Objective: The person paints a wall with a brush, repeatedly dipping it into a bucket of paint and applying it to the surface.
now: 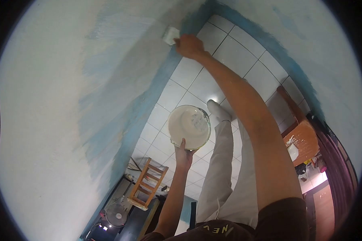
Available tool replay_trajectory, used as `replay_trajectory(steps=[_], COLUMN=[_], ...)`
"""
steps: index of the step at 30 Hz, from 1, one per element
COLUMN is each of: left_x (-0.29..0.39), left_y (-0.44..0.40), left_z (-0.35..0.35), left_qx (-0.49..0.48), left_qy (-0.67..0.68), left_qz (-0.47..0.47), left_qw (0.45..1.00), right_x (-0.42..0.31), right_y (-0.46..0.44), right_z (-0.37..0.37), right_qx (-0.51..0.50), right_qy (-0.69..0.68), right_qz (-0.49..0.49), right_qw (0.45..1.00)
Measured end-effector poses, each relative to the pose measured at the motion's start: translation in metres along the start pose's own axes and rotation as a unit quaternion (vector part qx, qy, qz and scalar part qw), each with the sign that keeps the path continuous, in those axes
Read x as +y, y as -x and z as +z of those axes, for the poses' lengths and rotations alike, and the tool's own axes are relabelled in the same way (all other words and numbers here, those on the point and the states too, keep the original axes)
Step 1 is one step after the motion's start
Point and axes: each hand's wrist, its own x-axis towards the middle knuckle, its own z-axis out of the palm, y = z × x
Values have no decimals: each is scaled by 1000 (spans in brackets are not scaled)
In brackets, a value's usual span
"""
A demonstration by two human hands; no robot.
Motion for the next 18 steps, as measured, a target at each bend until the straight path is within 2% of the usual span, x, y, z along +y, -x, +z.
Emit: replay_trajectory(steps=[1,5,9,11,12,14,16,17,18], left_x=[2,0,6,11,13,13,10,10,9], left_y=[1,-2,-1,3,4,4,0,-2,-2], left_z=[2,3,8,10,13,12,7,5,4], left_qx=[7,3,18,16,20,26,5,6,6], left_qy=[15,26,8,11,14,16,31,32,29], left_qz=[2,-12,-2,-3,-4,-7,0,1,-3], left_qw=[1000,1000,1000,1000,1000,1000,999,999,1000], right_x=[-16,-79,-123,-118,-107,-64,-22,-2,16], right_y=[6,60,90,78,64,28,11,3,-2], right_z=[-9,-66,-113,-104,-95,-64,-38,-25,-13], right_qx=[2,96,68,118,119,45,13,12,-7], right_qy=[0,-66,-154,-154,-155,-70,-22,-24,27], right_qz=[0,-179,-211,-278,-278,-190,-119,-120,-47], right_qw=[1000,977,963,941,941,978,993,992,999])
